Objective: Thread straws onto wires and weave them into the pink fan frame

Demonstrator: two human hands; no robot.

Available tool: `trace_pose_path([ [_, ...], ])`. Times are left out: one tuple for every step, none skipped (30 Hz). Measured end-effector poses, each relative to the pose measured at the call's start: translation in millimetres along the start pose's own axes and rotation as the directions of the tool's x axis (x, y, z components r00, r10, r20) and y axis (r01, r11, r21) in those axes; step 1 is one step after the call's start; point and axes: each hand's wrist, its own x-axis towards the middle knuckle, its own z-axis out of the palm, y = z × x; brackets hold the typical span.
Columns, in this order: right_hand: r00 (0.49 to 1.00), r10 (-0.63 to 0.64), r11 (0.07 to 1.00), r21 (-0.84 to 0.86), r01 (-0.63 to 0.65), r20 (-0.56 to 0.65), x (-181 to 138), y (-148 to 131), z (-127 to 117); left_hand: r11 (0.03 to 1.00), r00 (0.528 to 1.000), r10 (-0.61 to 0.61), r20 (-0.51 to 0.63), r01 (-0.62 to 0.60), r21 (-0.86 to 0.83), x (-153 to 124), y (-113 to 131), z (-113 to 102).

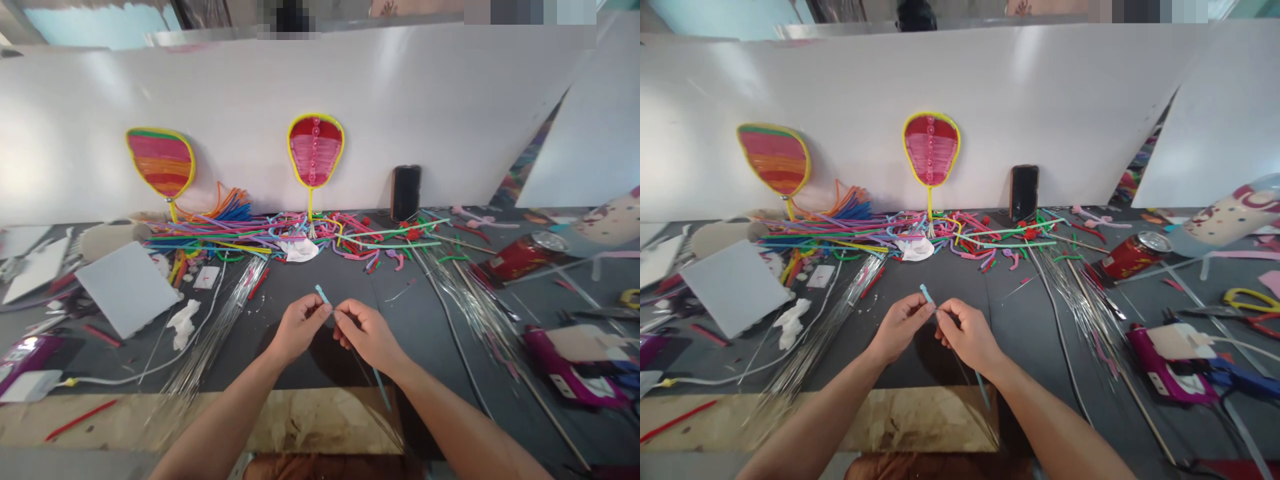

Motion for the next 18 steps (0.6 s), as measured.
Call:
trace_pose_path([
  [1.0, -0.007, 1.0, -0.01, 0.007, 0.007, 0, 0, -1, 1.0, 1.0, -0.001, -0.007, 0.001, 0.01, 0, 0, 0],
  [1.0, -0.02, 0.999, -0.028, 0.02, 0.014, 0, 0, -2, 1.0, 1.0, -0.005, -0.016, 0.005, 0.018, 0, -1, 0],
  [0.999, -0.038, 0.998, -0.053, 0.039, 0.023, 0, 0, -3, 1.0, 1.0, -0.01, -0.023, 0.01, 0.021, 1, -1, 0],
  [0.998, -0.059, 0.995, -0.08, 0.061, 0.03, 0, 0, -4, 1.0, 0.999, -0.016, -0.031, 0.017, 0.018, 1, -1, 0],
  [0.996, -0.078, 0.992, -0.101, 0.081, 0.034, 0, 0, -5, 1.0, 0.999, -0.023, -0.038, 0.024, 0.01, 1, -1, 0],
  [0.995, -0.094, 0.989, -0.115, 0.097, 0.03, 1, 0, -7, 0.999, 0.999, -0.032, -0.045, 0.032, -0.004, 2, -1, 0],
  [0.994, -0.106, 0.987, -0.123, 0.107, 0.017, 1, 0, -8, 0.999, 0.998, -0.042, -0.05, 0.041, -0.023, 2, -1, 0],
  [0.993, -0.115, 0.986, -0.124, 0.113, -0.007, 2, 0, -10, 0.998, 0.997, -0.054, -0.053, 0.051, -0.043, 2, -1, 0],
  [0.992, -0.123, 0.986, -0.12, 0.117, -0.042, 3, 0, -12, 0.996, 0.996, -0.066, -0.055, 0.062, -0.064, 3, -1, 0],
  [0.988, -0.129, 0.986, -0.114, 0.119, -0.085, 4, 0, -14, 0.994, 0.996, -0.076, -0.056, 0.071, -0.083, 3, 0, 0],
  [0.982, -0.132, 0.987, -0.106, 0.119, -0.132, 6, 0, -16, 0.992, 0.995, -0.083, -0.054, 0.077, -0.098, 3, 0, 0],
  [0.975, -0.133, 0.989, -0.095, 0.117, -0.18, 7, 0, -18, 0.991, 0.995, -0.086, -0.053, 0.08, -0.107, 3, 0, 0],
  [0.965, -0.129, 0.99, -0.083, 0.113, -0.226, 8, 0, -20, 0.991, 0.995, -0.087, -0.053, 0.08, -0.111, 3, 0, 0],
  [0.956, -0.123, 0.992, -0.071, 0.108, -0.268, 9, 0, -21, 0.991, 0.995, -0.086, -0.054, 0.079, -0.111, 3, -1, 0],
  [0.947, -0.118, 0.992, -0.066, 0.103, -0.3, 10, 0, -22, 0.991, 0.995, -0.085, -0.056, 0.079, -0.107, 3, -1, 0],
  [0.939, -0.116, 0.993, -0.07, 0.099, -0.324, 10, 0, -23, 0.992, 0.995, -0.086, -0.058, 0.08, -0.102, 3, -1, 1],
  [0.934, -0.119, 0.992, -0.083, 0.096, -0.337, 10, -1, -23, 0.992, 0.994, -0.087, -0.06, 0.081, -0.096, 3, -1, 1],
  [0.932, -0.124, 0.99, -0.1, 0.095, -0.34, 10, -1, -23, 0.992, 0.994, -0.089, -0.062, 0.083, -0.091, 3, -1, 1],
])
